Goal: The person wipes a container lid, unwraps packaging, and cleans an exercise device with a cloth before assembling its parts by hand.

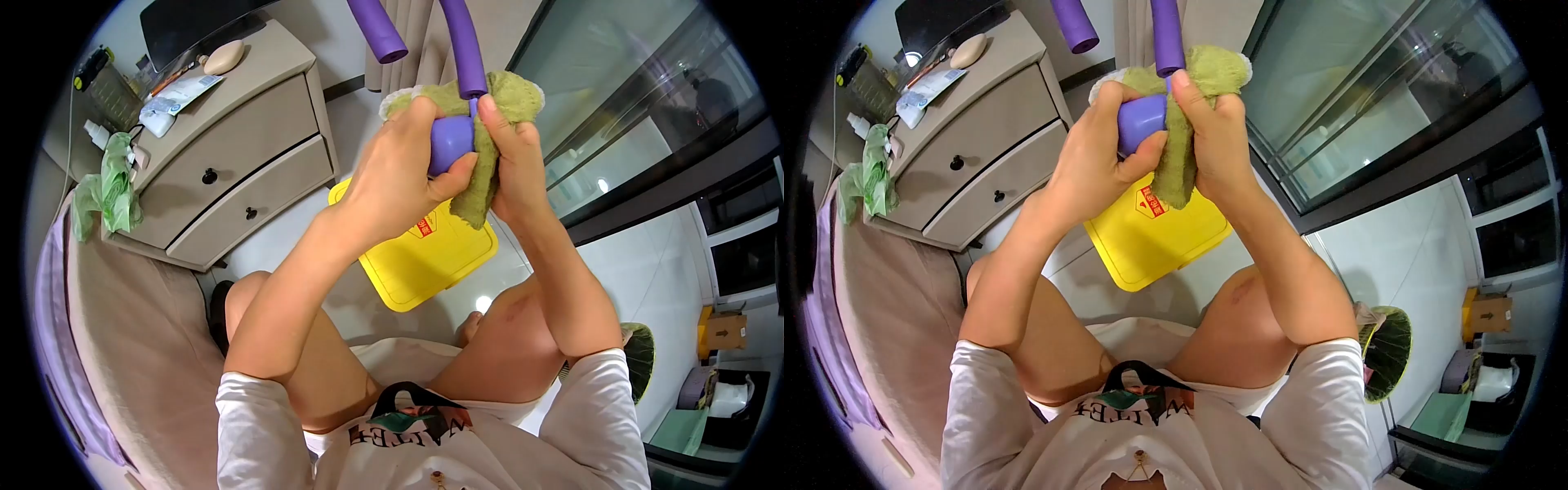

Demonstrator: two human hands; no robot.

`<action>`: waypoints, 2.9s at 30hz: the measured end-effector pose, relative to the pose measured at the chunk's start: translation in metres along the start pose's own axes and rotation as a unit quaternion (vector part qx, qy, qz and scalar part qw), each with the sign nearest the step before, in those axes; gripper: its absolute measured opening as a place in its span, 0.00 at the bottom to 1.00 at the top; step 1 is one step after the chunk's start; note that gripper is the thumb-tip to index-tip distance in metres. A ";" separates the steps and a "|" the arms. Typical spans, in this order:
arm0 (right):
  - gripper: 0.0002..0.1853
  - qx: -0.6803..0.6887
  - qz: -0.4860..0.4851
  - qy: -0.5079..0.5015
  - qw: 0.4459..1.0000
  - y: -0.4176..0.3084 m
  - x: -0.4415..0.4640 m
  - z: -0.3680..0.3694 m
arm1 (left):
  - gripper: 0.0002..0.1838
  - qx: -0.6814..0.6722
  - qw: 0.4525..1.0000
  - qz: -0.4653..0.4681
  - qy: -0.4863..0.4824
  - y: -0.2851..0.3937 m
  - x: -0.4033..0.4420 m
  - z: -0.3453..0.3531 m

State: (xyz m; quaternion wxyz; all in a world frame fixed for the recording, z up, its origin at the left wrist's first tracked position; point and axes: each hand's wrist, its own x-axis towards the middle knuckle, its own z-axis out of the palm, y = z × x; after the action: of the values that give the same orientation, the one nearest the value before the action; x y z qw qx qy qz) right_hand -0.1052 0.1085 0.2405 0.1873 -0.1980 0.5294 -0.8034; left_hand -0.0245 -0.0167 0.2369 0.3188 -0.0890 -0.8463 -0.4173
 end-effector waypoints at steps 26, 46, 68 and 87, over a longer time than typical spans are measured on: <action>0.19 0.139 0.054 0.092 0.985 -0.015 0.003 0.004 | 0.24 -0.084 0.991 -0.072 0.074 -0.027 0.014 -0.018; 0.27 0.102 0.052 0.068 0.991 0.022 -0.008 0.022 | 0.19 -0.526 0.822 -0.188 0.112 -0.060 0.023 -0.030; 0.26 -0.235 -0.156 -0.080 0.956 0.032 -0.020 0.019 | 0.13 -0.425 0.846 -0.206 0.248 -0.013 0.011 0.014; 0.15 -0.057 -0.006 0.070 0.996 0.028 -0.007 0.019 | 0.18 -0.127 0.975 -0.096 0.153 -0.029 -0.001 0.015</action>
State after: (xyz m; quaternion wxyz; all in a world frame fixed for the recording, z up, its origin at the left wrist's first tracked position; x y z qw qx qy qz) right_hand -0.0867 0.0870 0.2204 0.1332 -0.1551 0.5846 -0.7852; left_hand -0.0423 -0.0239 0.2104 0.3894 0.0176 -0.7322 -0.5585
